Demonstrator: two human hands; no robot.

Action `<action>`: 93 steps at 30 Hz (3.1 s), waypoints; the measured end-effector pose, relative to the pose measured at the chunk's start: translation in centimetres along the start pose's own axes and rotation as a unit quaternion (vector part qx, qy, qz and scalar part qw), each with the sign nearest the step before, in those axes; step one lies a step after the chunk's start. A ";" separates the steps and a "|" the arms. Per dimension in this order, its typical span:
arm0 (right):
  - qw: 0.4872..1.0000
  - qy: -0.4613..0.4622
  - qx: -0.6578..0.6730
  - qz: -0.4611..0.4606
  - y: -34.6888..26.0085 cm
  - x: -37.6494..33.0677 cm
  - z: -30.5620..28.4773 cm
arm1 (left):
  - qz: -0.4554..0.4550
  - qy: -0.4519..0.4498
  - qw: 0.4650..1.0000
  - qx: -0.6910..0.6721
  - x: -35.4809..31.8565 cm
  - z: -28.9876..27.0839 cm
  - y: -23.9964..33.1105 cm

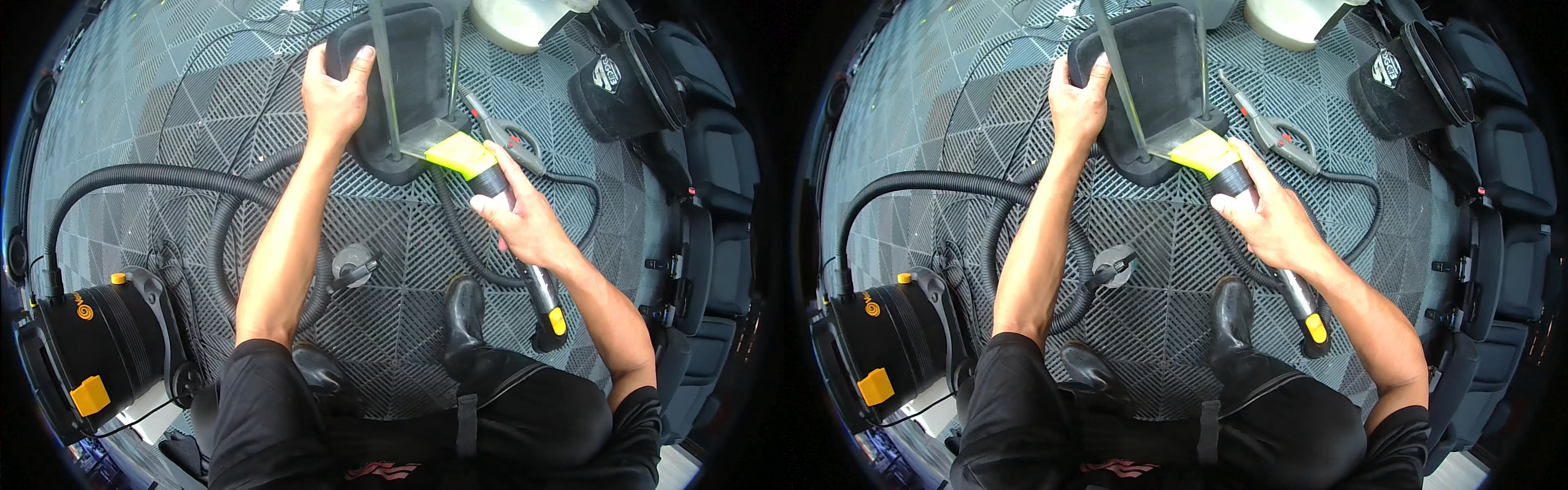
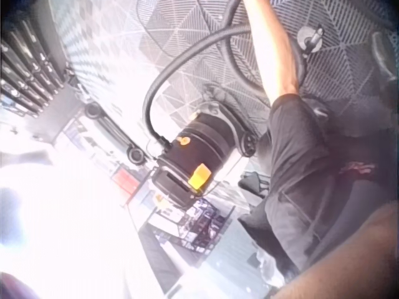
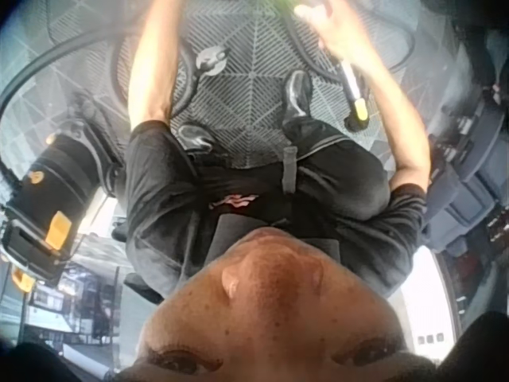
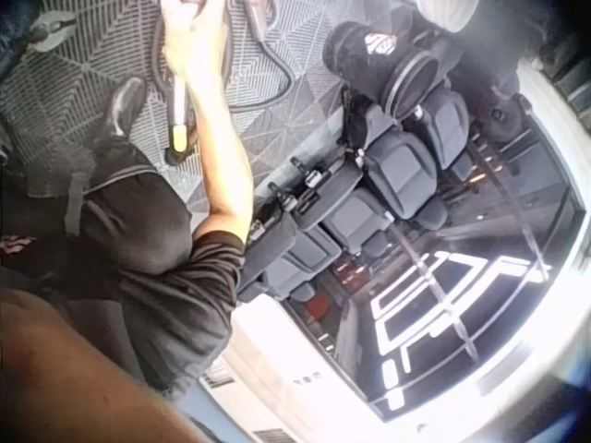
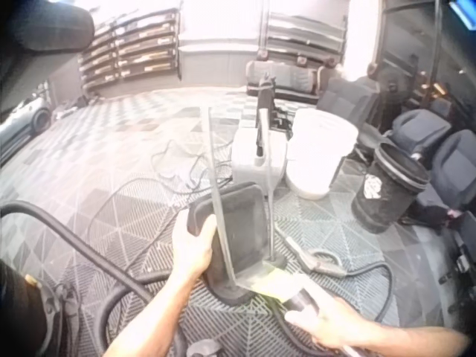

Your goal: The person cleans a car headrest by first spraying it with a cleaning solution from a bottle and then using a handheld vacuum extractor tool to scrub and suck moisture from the fabric surfaces on all sides.

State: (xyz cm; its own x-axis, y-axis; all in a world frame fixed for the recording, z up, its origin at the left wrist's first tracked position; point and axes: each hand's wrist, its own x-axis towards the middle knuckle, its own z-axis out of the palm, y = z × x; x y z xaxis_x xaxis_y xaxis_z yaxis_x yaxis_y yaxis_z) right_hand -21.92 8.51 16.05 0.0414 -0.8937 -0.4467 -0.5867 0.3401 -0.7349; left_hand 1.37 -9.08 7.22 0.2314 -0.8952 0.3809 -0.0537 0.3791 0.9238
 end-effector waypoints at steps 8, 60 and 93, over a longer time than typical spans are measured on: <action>0.994 0.011 -0.080 -0.076 0.0 -0.5 -0.7 | -0.009 0.053 0.997 -0.053 -0.3 -0.7 -1.6; 0.961 0.177 -0.093 -0.189 1.6 -7.6 -3.5 | -0.372 0.011 0.831 -0.413 -2.4 -3.2 -2.5; 0.976 0.162 -0.023 -0.147 0.2 -8.9 -3.4 | -0.294 -0.067 0.877 -0.375 -5.3 -2.3 1.2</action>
State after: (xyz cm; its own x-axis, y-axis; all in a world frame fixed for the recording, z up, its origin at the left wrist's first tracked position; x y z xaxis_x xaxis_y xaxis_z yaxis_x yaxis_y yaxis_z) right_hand -25.18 15.49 21.63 -0.0391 -0.9988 -0.0302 -0.6237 0.0480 -0.7802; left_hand 2.33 -3.32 6.17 -0.1133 -0.9881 -0.1040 0.7019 -0.1537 0.6955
